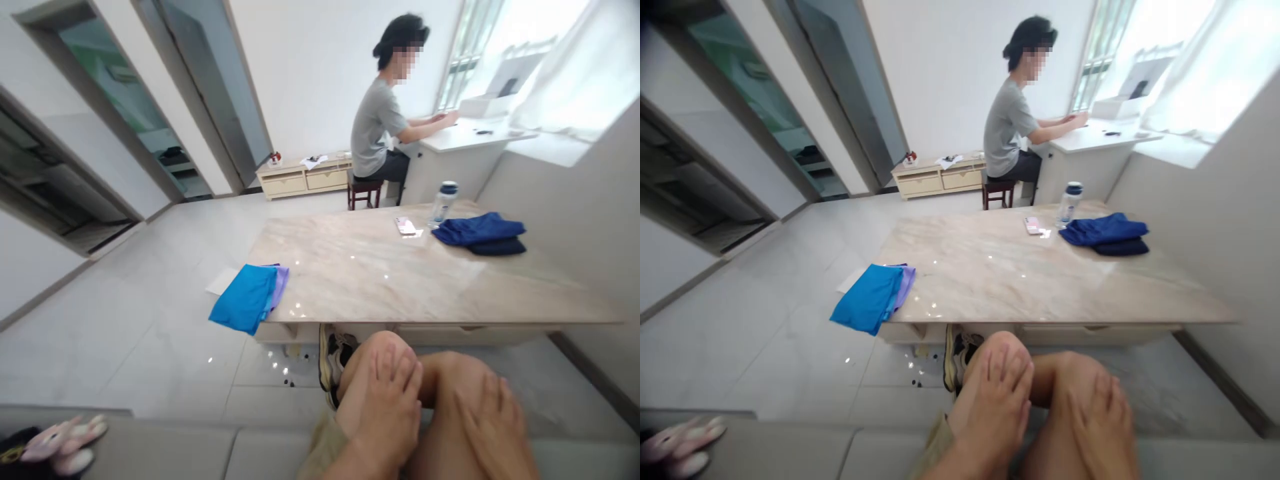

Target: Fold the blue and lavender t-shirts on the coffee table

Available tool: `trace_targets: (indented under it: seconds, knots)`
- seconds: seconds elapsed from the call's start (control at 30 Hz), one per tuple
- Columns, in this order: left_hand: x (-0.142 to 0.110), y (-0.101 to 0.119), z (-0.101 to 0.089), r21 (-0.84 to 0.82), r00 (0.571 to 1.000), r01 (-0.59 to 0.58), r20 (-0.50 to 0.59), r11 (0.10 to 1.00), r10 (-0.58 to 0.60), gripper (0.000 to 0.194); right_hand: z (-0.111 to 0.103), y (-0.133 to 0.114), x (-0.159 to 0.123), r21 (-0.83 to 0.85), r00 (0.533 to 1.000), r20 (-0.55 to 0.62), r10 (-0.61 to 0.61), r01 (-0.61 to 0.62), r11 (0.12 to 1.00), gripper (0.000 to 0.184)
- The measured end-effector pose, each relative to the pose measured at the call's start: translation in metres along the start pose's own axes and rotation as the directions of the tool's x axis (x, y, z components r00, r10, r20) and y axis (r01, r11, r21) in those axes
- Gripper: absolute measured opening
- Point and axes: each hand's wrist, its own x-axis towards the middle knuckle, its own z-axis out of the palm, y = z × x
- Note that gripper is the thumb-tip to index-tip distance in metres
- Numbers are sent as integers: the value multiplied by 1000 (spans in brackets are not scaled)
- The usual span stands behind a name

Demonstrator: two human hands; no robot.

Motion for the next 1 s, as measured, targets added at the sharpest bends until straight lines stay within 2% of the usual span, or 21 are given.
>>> trace_targets:
  seconds: [0.13, 0.23, 0.5, 0.83, 1.0]
  knots:
    - [9, 11, 17, 111, 996, -6, -93, 994, 16, 66, 36, 22, -13, -95, 998, -31, 57, -59, 994, 75]
    - [19, 18, 24, 149, 989, -12, -147, 989, 34, 63, 47, 28, -16, -92, 988, -46, 144, -148, 985, 75]
    - [34, 22, 17, 170, 991, -34, -119, 985, 55, 54, 42, 21, -14, -14, 956, 11, 292, -291, 956, 72]
    - [27, 15, 30, 117, 985, -1, -173, 993, 22, 52, 52, 30, -20, -24, 958, 17, 287, -287, 958, 68]
    - [12, 10, 34, 81, 990, -11, -139, 997, 22, 63, 53, 31, -22, -47, 963, 27, 267, -266, 963, 71]
